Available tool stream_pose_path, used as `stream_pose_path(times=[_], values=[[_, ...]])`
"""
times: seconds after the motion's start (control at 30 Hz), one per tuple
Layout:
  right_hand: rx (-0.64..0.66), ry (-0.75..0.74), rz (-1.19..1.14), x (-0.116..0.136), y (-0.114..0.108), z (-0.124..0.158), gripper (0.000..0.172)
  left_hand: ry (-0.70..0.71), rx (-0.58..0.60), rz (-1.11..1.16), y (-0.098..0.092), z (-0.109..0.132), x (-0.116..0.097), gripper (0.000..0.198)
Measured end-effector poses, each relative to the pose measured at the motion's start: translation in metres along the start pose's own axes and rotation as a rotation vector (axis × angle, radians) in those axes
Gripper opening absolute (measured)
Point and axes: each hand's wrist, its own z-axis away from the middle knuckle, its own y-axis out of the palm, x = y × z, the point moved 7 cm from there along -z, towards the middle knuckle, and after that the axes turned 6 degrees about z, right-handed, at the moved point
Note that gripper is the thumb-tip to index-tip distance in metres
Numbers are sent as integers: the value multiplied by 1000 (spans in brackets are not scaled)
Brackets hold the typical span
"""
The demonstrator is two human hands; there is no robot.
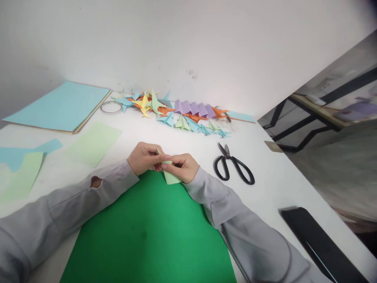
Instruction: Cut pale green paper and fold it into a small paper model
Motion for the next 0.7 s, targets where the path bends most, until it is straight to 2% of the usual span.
stream_pose_path(times=[0.33, 0.7], values=[[36, 29, -209, -1, 2, -1, 29, -101, -11, 99, 0, 1, 7, 34], [49, 77, -266, -4, 5, 1, 31, -163, -31, 180, 0, 1, 13, 38]])
